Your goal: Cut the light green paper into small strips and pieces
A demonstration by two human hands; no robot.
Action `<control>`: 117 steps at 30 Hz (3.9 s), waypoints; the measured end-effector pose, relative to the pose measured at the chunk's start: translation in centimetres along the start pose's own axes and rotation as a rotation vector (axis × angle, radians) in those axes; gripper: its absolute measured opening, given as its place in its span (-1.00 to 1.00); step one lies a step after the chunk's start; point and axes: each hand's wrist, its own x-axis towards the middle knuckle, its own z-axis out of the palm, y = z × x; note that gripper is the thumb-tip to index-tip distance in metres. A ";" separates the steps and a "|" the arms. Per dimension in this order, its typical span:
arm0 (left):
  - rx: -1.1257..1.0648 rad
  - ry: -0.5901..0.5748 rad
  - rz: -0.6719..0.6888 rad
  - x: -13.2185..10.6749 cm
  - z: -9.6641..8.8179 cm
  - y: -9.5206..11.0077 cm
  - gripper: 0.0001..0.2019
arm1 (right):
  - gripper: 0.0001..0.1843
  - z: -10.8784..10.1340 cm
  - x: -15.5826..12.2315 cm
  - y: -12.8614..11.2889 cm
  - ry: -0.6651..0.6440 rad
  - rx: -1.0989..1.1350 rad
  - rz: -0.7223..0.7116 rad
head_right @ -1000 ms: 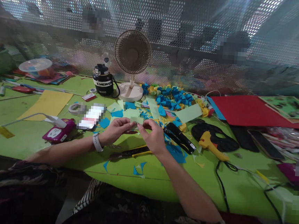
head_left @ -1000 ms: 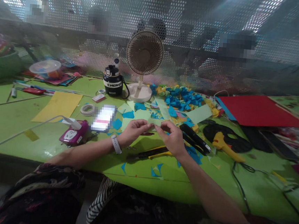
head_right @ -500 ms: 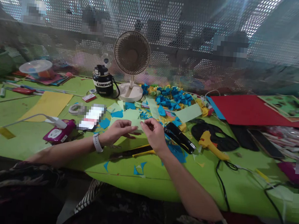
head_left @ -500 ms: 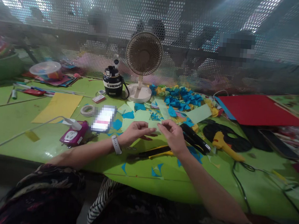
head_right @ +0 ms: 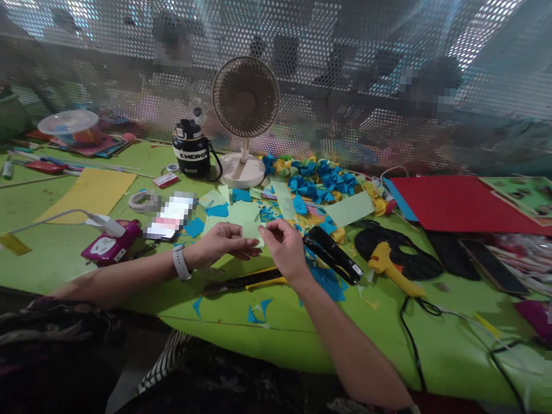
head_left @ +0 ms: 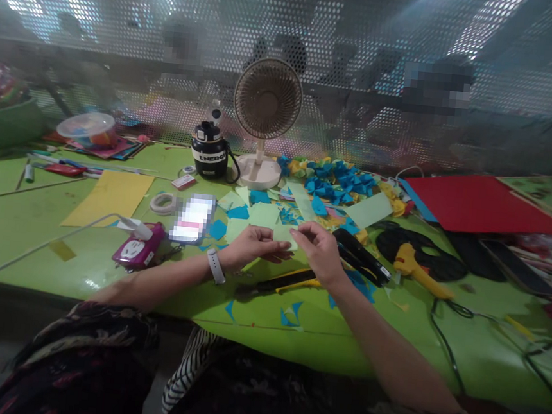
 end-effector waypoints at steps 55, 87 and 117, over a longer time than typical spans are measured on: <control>0.268 -0.299 -0.031 0.5 -3.2 2.9 -0.60 | -0.83 -2.9 0.9 -1.9 -0.460 -0.054 0.153; 0.020 -0.074 0.059 1.0 -3.4 2.9 -0.53 | -0.69 -2.5 0.6 -1.5 -0.537 -0.129 0.061; -0.017 0.312 0.423 2.3 -5.8 4.2 -0.59 | -0.69 -5.2 0.6 -2.5 -0.344 -0.633 -0.456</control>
